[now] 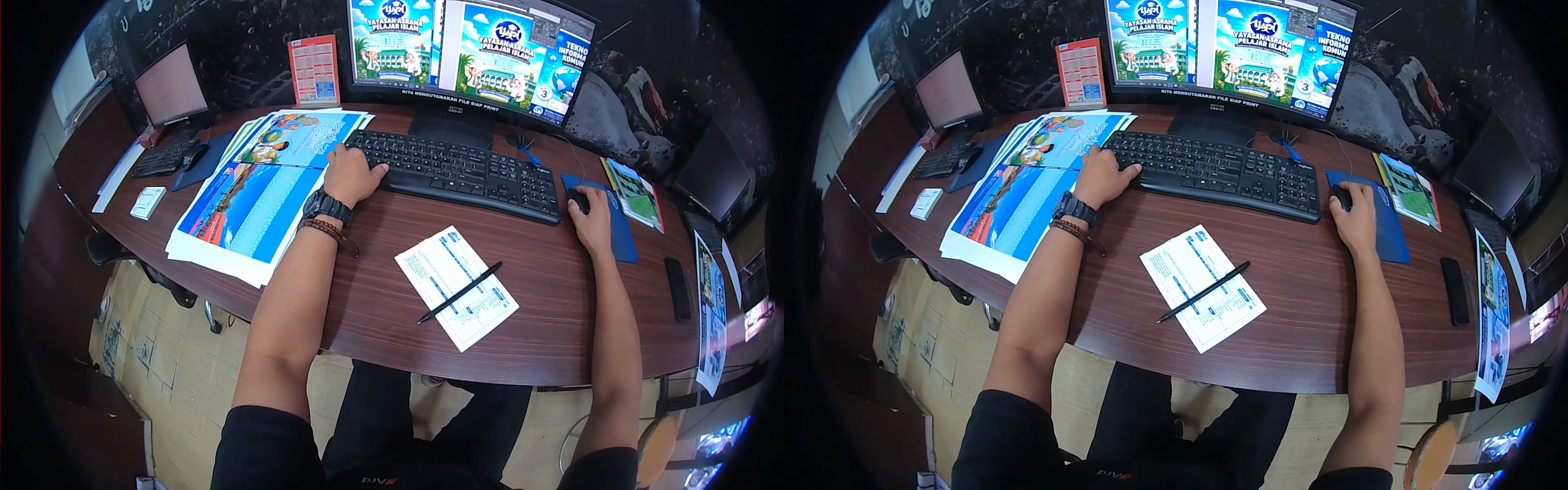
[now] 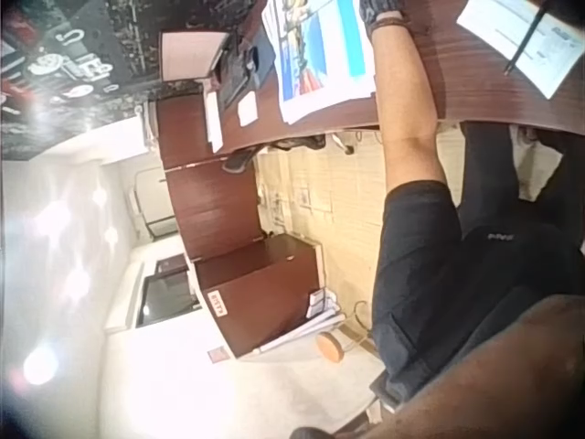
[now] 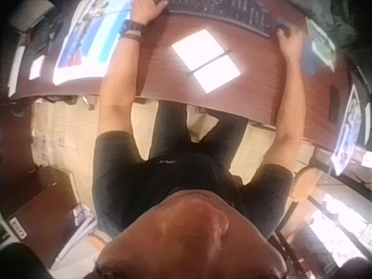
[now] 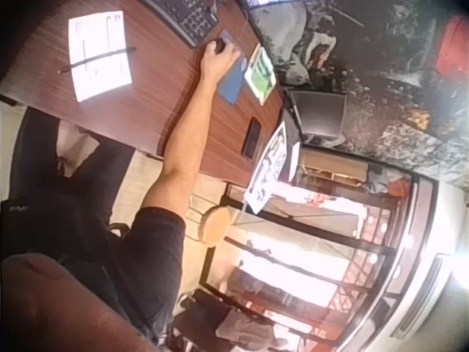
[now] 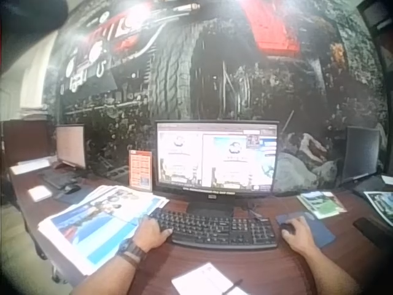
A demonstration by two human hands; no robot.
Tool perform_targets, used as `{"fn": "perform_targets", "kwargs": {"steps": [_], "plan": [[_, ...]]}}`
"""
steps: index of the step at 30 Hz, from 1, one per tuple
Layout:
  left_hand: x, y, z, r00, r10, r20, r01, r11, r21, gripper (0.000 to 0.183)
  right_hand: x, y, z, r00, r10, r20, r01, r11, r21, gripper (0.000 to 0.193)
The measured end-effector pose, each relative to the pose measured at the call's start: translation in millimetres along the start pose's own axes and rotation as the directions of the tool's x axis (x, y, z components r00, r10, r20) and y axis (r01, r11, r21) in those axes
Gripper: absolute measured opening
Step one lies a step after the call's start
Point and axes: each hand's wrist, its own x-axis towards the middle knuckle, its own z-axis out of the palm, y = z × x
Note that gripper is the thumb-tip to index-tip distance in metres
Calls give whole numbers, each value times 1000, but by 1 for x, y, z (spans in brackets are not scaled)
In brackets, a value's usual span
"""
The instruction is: Using a computer, keyboard, and mouse to perform design or order processing work in a print shop.
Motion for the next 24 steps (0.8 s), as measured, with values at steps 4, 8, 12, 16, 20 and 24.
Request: {"fn": "perform_targets", "kwargs": {"steps": [4, 8, 12, 16, 20, 24], "plan": [[0, -1, 2, 999, 11, -34, -12, 999, -39, 62, 1, 2, 1, 1000, -5, 1, 5, 1000, -2, 35], [3, -6, 4, 1000, 14, -20, -14, 1000, -3, 63, 0, -1, 0, 1000, -3, 2, 3, 1000, -2, 35], [1, -2, 1, 999, 22, -27, -24, 997, -78, 79, 1, 1, 1, 1000, -23, -8, 23, 1000, 4, 36], [-4, 1, 0, 998, -18, 55, 23, 995, -96, 108, 1, 0, -1, 999, -39, 10, 39, 998, 43, 37], [-3, -3, 0, 994, -42, 104, 51, 995, -91, 117, 0, -3, -3, 999, -34, 32, 33, 998, 53, 37], [-1, -4, 2, 989, -44, 138, 56, 995, -86, 118, 0, -5, -3, 998, -55, 39, 53, 996, 72, 37]]}}
